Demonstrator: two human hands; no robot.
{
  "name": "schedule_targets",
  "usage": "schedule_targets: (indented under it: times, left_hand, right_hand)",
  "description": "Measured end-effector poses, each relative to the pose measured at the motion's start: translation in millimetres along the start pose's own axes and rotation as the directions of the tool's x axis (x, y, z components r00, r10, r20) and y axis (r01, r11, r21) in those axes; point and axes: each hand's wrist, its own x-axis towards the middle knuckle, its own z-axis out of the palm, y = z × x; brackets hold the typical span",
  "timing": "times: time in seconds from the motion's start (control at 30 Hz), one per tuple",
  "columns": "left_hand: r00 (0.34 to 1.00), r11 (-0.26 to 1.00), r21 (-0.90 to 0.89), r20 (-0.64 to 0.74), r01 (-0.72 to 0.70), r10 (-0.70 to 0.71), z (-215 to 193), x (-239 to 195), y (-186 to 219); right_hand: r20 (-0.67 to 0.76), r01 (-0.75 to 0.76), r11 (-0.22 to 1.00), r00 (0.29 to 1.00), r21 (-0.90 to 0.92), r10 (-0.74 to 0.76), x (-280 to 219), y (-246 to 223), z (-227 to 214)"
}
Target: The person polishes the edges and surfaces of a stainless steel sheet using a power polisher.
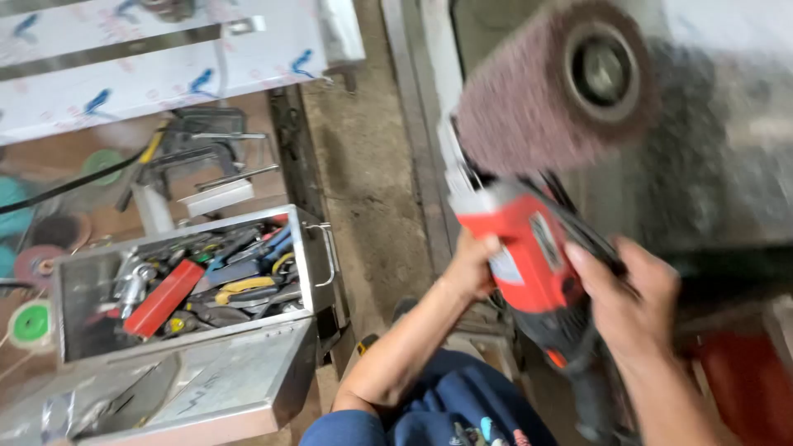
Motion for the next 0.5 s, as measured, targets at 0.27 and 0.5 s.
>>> schedule_targets:
  times: [0.27,0.5]
  left_hand:
    - [0.923,0.928,0.207,-0.170,-0.309,0.345,-13.2,58.6,136.3]
    - [0.800,0.821,0.317,-0.233,-0.475,0.553,-39.1,99.8,207.3]
  right_hand:
    - [0.331,-0.013,0.978,0.942,0.206,-0.058,130.8,15.7,60.3]
    - [0.688,-0.385,0.839,0.725,0.385,0.017,182.7,81.8,85.8]
